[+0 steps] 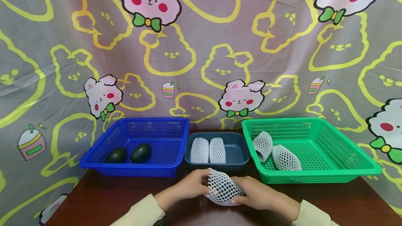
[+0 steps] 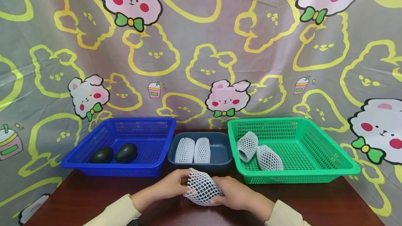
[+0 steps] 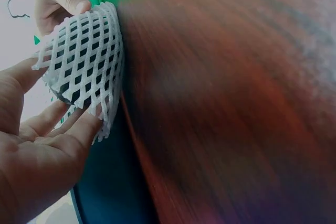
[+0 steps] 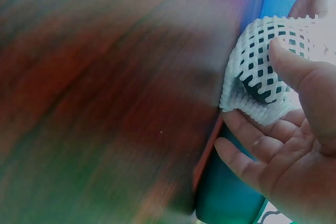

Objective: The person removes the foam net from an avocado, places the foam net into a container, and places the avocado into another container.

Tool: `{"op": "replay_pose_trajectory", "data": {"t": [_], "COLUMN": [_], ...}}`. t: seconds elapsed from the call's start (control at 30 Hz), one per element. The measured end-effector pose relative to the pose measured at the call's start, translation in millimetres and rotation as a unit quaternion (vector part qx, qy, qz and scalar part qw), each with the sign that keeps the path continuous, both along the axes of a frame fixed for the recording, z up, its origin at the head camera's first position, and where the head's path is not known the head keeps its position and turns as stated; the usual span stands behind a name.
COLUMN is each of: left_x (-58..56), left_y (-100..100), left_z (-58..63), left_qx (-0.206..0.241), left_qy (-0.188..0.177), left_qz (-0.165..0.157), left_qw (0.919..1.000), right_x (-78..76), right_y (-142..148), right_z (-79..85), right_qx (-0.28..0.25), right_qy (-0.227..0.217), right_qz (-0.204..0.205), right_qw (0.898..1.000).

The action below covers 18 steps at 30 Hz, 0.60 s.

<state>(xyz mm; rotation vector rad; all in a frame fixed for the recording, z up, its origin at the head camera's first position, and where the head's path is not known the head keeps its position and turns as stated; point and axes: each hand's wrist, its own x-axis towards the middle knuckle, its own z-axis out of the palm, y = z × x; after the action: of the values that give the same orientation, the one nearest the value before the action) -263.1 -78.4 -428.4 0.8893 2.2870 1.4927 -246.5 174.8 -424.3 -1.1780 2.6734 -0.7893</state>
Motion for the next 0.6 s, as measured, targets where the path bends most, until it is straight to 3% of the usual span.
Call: {"op": "replay_pose_trajectory", "data": {"t": [0.2, 0.27, 0.43, 0.6], "left_x": [-1.0, -0.6, 1.1, 2.8], "left_y": [3.5, 4.4, 6.7, 7.3], "left_z": [0.9, 1.9, 4.1, 4.3], "left_qx": [-0.03, -0.057, -0.132, -0.165], "left_qy": [0.003, 0.021, 0.072, 0.078], "left_qz": [0.001, 0.009, 0.03, 0.036], "left_qw": [0.9995, 0.9981, 0.9882, 0.9826], "right_x": [0.2, 0.5, 0.5, -0.1], "right_y": [-0.3, -0.6, -1.5, -2.6], "right_z": [0.6, 1.0, 1.6, 2.1], "right_qx": [0.0, 0.0, 0.006, 0.007], "right_qy": [-0.011, -0.009, -0.002, -0.001], "right_qz": [-0.001, 0.0, -0.001, 0.001], "right_qw": [1.0, 1.0, 1.0, 1.0]}}
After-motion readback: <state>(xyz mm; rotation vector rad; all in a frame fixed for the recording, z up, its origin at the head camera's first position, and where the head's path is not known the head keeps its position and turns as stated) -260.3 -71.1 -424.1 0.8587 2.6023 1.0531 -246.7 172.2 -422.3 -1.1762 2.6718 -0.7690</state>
